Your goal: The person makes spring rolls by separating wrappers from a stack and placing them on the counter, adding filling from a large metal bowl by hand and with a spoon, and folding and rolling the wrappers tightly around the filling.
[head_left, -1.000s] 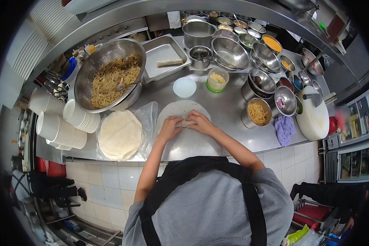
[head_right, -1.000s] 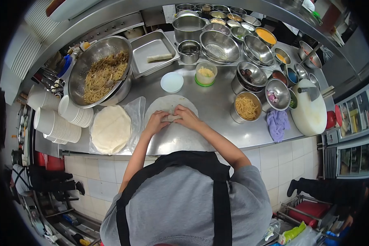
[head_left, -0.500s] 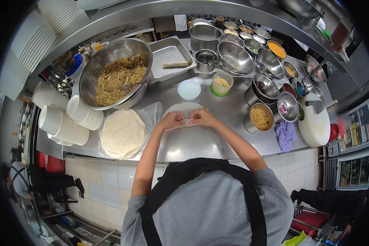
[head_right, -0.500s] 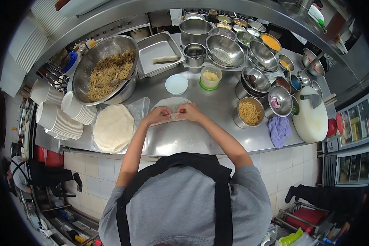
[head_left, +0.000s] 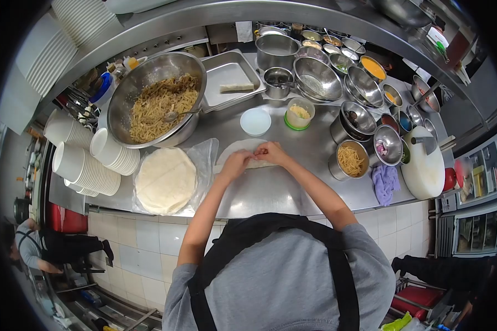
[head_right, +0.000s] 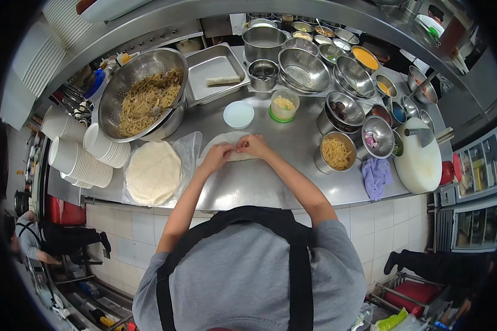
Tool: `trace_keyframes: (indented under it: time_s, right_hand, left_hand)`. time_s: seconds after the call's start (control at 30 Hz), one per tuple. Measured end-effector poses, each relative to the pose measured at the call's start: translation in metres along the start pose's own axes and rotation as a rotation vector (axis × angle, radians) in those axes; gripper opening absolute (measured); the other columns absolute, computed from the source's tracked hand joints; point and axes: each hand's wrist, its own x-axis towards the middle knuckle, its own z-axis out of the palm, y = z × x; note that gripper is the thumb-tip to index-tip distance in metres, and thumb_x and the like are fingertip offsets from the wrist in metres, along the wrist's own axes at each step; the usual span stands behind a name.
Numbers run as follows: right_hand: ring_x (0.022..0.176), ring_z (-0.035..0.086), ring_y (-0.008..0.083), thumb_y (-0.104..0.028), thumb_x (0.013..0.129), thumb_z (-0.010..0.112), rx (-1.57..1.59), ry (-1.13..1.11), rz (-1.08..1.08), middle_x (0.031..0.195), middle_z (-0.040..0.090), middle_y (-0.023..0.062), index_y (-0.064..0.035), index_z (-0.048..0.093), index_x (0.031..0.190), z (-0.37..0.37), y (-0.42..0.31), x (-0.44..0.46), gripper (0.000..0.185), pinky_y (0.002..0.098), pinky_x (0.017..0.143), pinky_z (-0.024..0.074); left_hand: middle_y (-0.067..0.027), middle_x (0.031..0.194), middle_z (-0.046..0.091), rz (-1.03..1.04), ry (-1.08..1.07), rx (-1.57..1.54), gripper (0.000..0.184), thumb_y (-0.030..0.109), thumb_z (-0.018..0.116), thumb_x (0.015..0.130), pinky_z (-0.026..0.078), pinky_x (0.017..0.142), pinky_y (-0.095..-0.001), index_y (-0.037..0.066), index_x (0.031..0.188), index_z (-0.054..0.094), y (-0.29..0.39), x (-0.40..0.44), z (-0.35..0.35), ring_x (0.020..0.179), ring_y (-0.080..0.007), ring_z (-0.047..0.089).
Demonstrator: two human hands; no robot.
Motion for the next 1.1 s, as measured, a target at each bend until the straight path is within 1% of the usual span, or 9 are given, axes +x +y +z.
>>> trace_keyframes:
  time_s: [0.07, 0.17, 0.27, 0.37, 0.57, 0.67, 0.87, 0.97, 1.1]
  right_hand:
    - [0.075, 0.062, 0.0191, -0.015, 0.072, 0.076, 0.006, -0.019, -0.016, 0.081, 0.065, 0.0069, -0.0055, 0.071, 0.089, -0.006, 0.002, 0.001, 0.02, 0.029, 0.067, 0.0497]
    - [0.079, 0.063, 0.0202, -0.012, 0.075, 0.073, -0.08, 0.154, -0.092, 0.091, 0.064, 0.0081, -0.0055, 0.069, 0.095, -0.017, 0.016, 0.003, 0.021, 0.0309, 0.07, 0.0514]
    - [0.08, 0.063, 0.0248, -0.01, 0.073, 0.072, -0.272, 0.246, -0.174, 0.092, 0.063, 0.0069, -0.0081, 0.069, 0.096, -0.017, 0.021, -0.002, 0.023, 0.0376, 0.085, 0.0494]
    - [0.086, 0.061, 0.03, -0.008, 0.077, 0.067, -0.487, 0.25, -0.335, 0.095, 0.062, 0.0083, -0.0063, 0.068, 0.096, -0.015, 0.023, -0.005, 0.019, 0.0387, 0.074, 0.0521]
    - [0.087, 0.061, 0.0323, -0.005, 0.077, 0.061, -0.574, 0.203, -0.154, 0.093, 0.063, 0.0098, -0.0045, 0.063, 0.08, -0.01, 0.014, 0.002, 0.004, 0.043, 0.071, 0.051]
    - [0.08, 0.062, 0.0361, -0.002, 0.075, 0.059, -0.45, 0.153, -0.108, 0.088, 0.062, 0.0132, -0.0036, 0.06, 0.077, -0.016, -0.002, 0.003, 0.003, 0.0464, 0.069, 0.0519]
    - [0.078, 0.063, 0.0339, -0.003, 0.074, 0.06, -0.298, 0.233, -0.155, 0.085, 0.065, 0.0136, -0.0037, 0.063, 0.079, -0.021, -0.013, 0.003, 0.005, 0.0437, 0.066, 0.0508]
    - [0.073, 0.064, 0.0265, 0.002, 0.073, 0.061, -0.063, -0.024, -0.092, 0.082, 0.065, 0.0102, -0.0041, 0.067, 0.081, -0.013, -0.007, 0.004, 0.011, 0.0344, 0.064, 0.0506]
    - [0.077, 0.067, 0.0226, -0.002, 0.075, 0.06, -0.199, -0.15, -0.156, 0.082, 0.069, 0.0107, -0.0044, 0.07, 0.084, -0.012, -0.003, 0.006, 0.014, 0.0334, 0.072, 0.0509]
  left_hand:
    - [-0.0133, 0.1, 0.061, 0.01, 0.075, 0.072, 0.032, 0.009, 0.068, 0.076, 0.048, 0.084, -0.0385, 0.0, 0.106, 0.061, 0.009, -0.009, 0.012, 0.091, -0.0319, 0.059]
    - [-0.0138, 0.106, 0.06, 0.004, 0.116, 0.127, 0.038, 0.006, 0.067, 0.074, 0.046, 0.088, -0.0392, 0.0, 0.111, 0.06, 0.033, -0.018, 0.01, 0.098, -0.0325, 0.057]
    - [-0.014, 0.111, 0.057, -0.029, 0.105, 0.144, 0.042, 0.004, 0.068, 0.072, 0.044, 0.091, -0.0389, 0.001, 0.113, 0.059, 0.037, -0.022, 0.012, 0.104, -0.0324, 0.054]
    - [-0.0141, 0.111, 0.057, -0.04, 0.117, 0.134, 0.044, 0.003, 0.069, 0.071, 0.044, 0.092, -0.0385, 0.001, 0.113, 0.059, 0.033, -0.022, 0.013, 0.105, -0.0326, 0.053]
    - [-0.0117, 0.109, 0.059, -0.027, 0.165, 0.181, 0.044, 0.003, 0.07, 0.069, 0.042, 0.092, -0.0396, 0.004, 0.112, 0.061, 0.029, -0.023, 0.018, 0.107, -0.0304, 0.052]
    - [-0.0103, 0.109, 0.06, -0.041, 0.168, 0.206, 0.044, 0.005, 0.07, 0.068, 0.041, 0.093, -0.0402, 0.005, 0.111, 0.062, 0.03, -0.022, 0.019, 0.108, -0.0292, 0.052]
    - [-0.0099, 0.107, 0.06, -0.053, 0.175, 0.186, 0.042, 0.006, 0.07, 0.068, 0.041, 0.091, -0.0406, 0.006, 0.109, 0.062, 0.029, -0.023, 0.021, 0.105, -0.0298, 0.052]
    - [-0.0098, 0.107, 0.06, -0.045, 0.169, 0.178, 0.044, 0.008, 0.071, 0.068, 0.041, 0.09, -0.0407, 0.006, 0.111, 0.06, 0.03, -0.022, 0.019, 0.104, -0.0301, 0.052]
    - [-0.0094, 0.107, 0.059, -0.071, 0.147, 0.168, 0.049, 0.012, 0.072, 0.07, 0.041, 0.088, -0.0414, 0.008, 0.117, 0.056, 0.034, -0.017, 0.017, 0.104, -0.0297, 0.052]
